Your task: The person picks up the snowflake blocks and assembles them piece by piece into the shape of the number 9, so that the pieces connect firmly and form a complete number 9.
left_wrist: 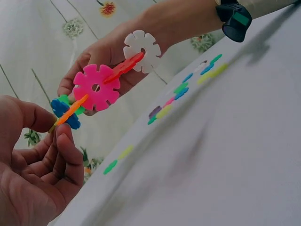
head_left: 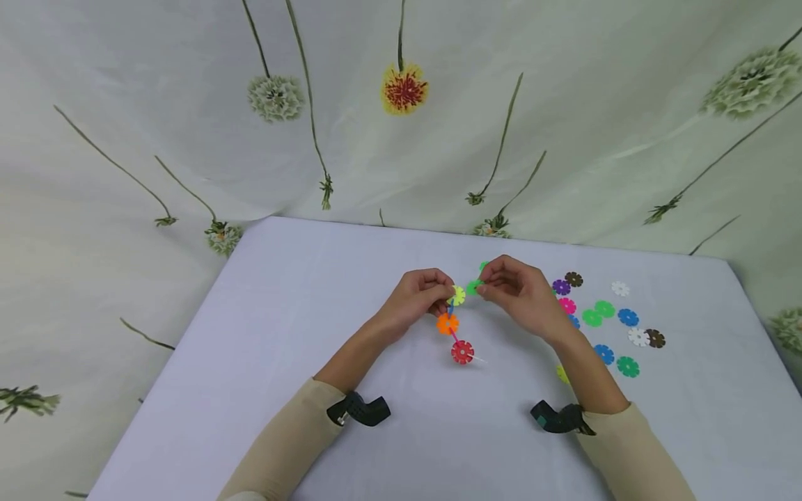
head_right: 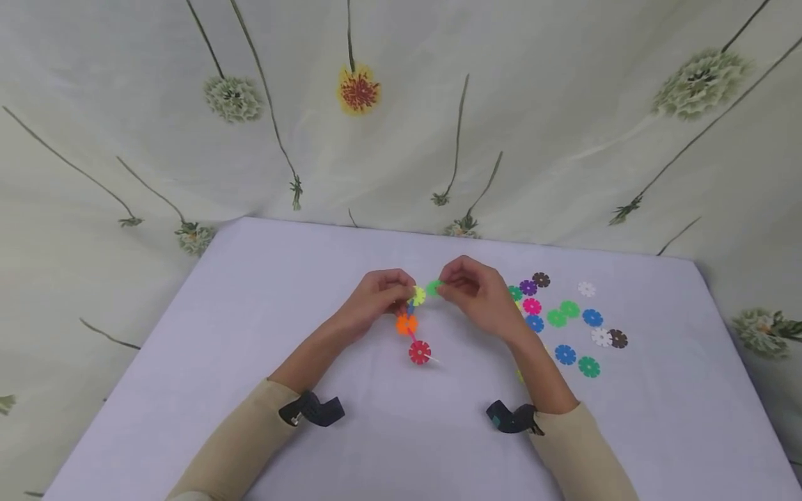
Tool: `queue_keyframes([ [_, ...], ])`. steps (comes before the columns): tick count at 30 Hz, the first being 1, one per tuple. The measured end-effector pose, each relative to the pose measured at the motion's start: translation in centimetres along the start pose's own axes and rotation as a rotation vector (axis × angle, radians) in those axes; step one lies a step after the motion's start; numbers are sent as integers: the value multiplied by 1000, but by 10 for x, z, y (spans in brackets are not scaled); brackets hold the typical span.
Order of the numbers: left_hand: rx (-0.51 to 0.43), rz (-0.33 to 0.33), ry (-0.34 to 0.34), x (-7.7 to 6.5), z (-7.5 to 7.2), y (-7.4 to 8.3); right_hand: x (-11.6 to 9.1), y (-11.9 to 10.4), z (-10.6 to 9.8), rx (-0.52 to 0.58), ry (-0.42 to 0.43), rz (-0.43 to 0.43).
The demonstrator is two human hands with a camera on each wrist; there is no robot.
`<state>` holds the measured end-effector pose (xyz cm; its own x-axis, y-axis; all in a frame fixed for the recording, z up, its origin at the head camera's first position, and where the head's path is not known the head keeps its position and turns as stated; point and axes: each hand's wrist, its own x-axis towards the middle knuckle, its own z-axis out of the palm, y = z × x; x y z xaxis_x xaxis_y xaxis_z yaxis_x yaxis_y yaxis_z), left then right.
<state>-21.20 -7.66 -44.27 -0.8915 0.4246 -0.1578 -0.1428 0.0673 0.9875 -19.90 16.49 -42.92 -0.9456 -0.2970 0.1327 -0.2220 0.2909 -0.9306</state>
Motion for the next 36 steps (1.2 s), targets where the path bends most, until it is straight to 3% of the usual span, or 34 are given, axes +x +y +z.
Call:
queue_keyframes([
  [20,50,24,-58,-2,4,2,-3,5,4,32,-41,-11],
  [26,84,38,-86,-2,0,0,-3,3,7,-34,-36,-52],
  [31,79,45,-73,0,-3,2,-1,-3,-2,-59,-71,-79],
  [36,48,34,-26,0,-2,4,4,4,-22,-174,-99,-5],
])
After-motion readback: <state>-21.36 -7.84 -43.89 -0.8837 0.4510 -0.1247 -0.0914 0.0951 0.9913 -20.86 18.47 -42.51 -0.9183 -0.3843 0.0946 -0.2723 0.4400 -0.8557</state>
